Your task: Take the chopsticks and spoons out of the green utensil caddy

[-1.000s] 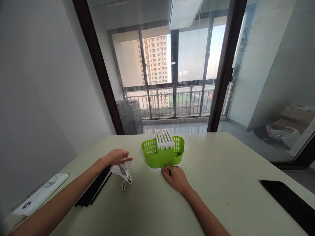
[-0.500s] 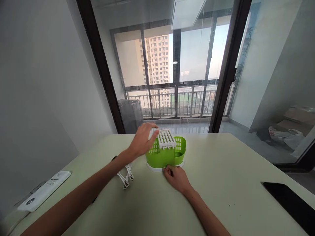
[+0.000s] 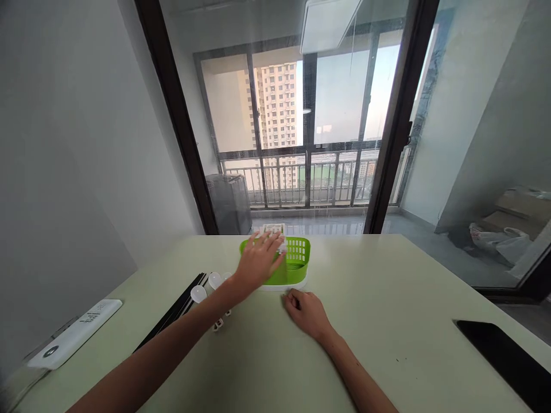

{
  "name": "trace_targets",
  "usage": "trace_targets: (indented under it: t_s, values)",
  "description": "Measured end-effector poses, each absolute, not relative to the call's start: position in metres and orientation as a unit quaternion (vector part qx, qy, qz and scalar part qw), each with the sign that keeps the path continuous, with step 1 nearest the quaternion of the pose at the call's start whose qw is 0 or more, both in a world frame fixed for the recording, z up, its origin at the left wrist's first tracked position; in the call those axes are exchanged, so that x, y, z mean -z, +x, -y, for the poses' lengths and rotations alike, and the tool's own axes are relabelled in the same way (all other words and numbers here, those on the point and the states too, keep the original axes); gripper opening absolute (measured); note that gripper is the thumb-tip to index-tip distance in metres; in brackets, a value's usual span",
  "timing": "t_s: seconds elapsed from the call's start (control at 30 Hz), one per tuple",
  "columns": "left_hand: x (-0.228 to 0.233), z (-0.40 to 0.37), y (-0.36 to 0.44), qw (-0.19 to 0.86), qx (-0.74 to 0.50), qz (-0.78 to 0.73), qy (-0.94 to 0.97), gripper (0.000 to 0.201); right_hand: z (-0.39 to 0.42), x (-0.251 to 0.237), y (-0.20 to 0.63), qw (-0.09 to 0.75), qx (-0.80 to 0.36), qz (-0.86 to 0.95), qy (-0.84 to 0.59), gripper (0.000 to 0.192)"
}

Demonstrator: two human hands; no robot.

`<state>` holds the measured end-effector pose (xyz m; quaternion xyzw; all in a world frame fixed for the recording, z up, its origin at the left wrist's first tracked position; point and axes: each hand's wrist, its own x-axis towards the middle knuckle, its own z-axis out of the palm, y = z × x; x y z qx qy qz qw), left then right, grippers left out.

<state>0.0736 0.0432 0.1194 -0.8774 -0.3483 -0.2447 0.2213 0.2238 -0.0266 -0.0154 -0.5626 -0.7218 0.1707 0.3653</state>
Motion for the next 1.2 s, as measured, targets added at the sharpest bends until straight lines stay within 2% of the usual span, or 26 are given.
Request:
trace_targets:
  t_s: [0.1,0.43,0.57,0.7,0.8,0.97,1.2]
  values:
    - [-0.131,-0.067,0.039,0.213,0.238,0.417,-0.851,0.037,0.028,0.013,0.223,0.359,-0.178,0.718,-0.569,0.038]
    - [-0.143,-0.111,-0.083,0.184,0.242,0.521,-0.797,0.042,0.027,0.012,0.221,0.358,-0.170,0.716,-0.575,0.040]
    - [-0.142,-0.106,-0.096,0.199,0.266,0.492,-0.805,0.043,0.027,0.012,0.221,0.356,-0.167,0.717,-0.576,0.040]
    - [-0.130,-0.067,-0.075,0.209,0.350,0.457,-0.791,0.044,0.027,0.013,0.222,0.354,-0.167,0.716,-0.578,0.040]
    - [-0.109,-0.012,-0.050,0.111,0.364,0.427,-0.820,0.032,0.027,0.015,0.222,0.355,-0.170,0.715,-0.577,0.041]
    - [-0.068,0.072,-0.031,-0.154,0.247,0.452,-0.843,0.023,0.029,0.016,0.223,0.367,-0.186,0.708,-0.574,0.040]
    - [-0.036,0.114,-0.052,-0.277,0.229,0.537,-0.763,0.026,0.051,0.018,0.220,0.370,-0.197,0.689,-0.591,0.037]
